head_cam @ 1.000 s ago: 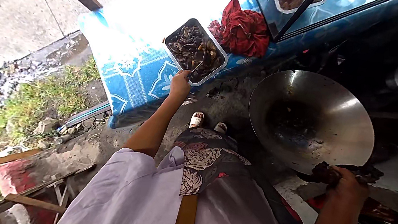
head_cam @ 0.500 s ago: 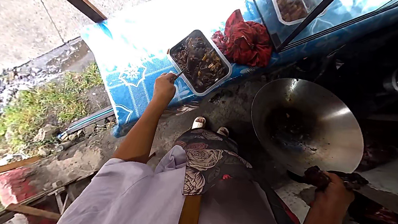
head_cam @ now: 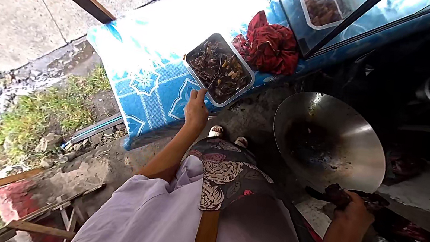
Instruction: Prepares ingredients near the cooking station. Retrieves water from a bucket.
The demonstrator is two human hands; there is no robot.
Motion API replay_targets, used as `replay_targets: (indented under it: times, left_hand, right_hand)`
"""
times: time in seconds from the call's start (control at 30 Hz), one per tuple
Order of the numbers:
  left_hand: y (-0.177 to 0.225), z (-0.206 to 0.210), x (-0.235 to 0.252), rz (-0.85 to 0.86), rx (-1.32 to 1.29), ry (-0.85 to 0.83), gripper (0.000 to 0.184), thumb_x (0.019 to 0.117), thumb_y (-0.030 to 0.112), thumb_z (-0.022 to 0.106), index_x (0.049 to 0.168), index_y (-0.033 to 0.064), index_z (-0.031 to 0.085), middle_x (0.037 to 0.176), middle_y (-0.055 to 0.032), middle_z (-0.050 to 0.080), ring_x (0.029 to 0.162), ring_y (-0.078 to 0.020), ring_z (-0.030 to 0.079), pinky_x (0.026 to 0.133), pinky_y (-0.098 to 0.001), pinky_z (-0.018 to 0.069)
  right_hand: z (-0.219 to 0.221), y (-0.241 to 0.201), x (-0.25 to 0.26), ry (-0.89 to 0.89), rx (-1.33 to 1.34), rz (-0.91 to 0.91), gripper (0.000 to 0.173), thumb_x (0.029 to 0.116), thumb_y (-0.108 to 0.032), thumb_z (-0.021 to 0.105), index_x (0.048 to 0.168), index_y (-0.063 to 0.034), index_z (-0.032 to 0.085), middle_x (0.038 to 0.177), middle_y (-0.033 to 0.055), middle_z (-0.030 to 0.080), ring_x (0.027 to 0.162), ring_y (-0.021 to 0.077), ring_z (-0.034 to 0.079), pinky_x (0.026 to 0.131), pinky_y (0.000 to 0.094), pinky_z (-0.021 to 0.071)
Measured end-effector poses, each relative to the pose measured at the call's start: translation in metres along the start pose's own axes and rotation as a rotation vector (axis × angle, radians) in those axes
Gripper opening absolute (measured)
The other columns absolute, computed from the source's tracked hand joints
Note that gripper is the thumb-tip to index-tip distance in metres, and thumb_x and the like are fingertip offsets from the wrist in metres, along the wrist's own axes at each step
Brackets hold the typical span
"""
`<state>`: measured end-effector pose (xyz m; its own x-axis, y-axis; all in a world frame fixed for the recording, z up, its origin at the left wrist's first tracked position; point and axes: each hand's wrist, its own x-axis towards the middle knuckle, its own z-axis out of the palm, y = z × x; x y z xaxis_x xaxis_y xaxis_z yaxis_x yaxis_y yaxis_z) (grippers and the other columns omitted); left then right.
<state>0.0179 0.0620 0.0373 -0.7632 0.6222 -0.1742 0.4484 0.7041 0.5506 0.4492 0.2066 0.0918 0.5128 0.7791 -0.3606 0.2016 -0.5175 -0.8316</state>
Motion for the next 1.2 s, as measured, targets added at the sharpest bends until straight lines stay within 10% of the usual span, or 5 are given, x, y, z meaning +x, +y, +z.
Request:
replay_targets:
  times: [0.27, 0.8, 1.2]
  left_hand:
    - [0.063, 0.033, 0.004, -0.045, -0.112, -0.148, 0.055, 0.0913, -0.010, 0.057, 0.144, -0.0094, 0.041, 0.143, -0.0308, 0.047, 0.115, -0.0405, 0.065, 0.096, -0.0460, 0.0560]
    - [0.085, 0.077, 0.004, -0.220, -0.336, -0.275, 0.047, 0.0973, -0.008, 0.051, 0.142, -0.0071, 0.038, 0.142, -0.0322, 0.047, 0.128, -0.0400, 0.056, 0.106, -0.0462, 0.0494]
    - [0.088, 0.077, 0.020, -0.254, -0.231, -0.399, 0.057, 0.1061, 0.031, 0.057, 0.142, -0.0081, 0.036, 0.140, -0.0330, 0.048, 0.119, -0.0423, 0.062, 0.099, -0.0518, 0.0529]
  right_hand:
    - [0.005, -0.001, 0.000, 0.005, 0.012, -0.003, 0.022, 0.0847, 0.004, 0.064, 0.103, -0.0025, 0.055, 0.076, 0.0039, 0.058, 0.061, 0.0113, 0.060, 0.057, 0.0297, 0.0545]
    - [0.013, -0.012, -0.004, 0.007, -0.019, 0.006, 0.025, 0.0851, 0.005, 0.063, 0.107, -0.0014, 0.053, 0.080, 0.0053, 0.057, 0.064, 0.0108, 0.059, 0.059, 0.0292, 0.0537]
    - [0.017, -0.008, -0.001, -0.009, -0.040, 0.048, 0.027, 0.0855, 0.005, 0.064, 0.110, 0.0001, 0.054, 0.084, 0.0073, 0.058, 0.067, 0.0125, 0.060, 0.061, 0.0302, 0.0546]
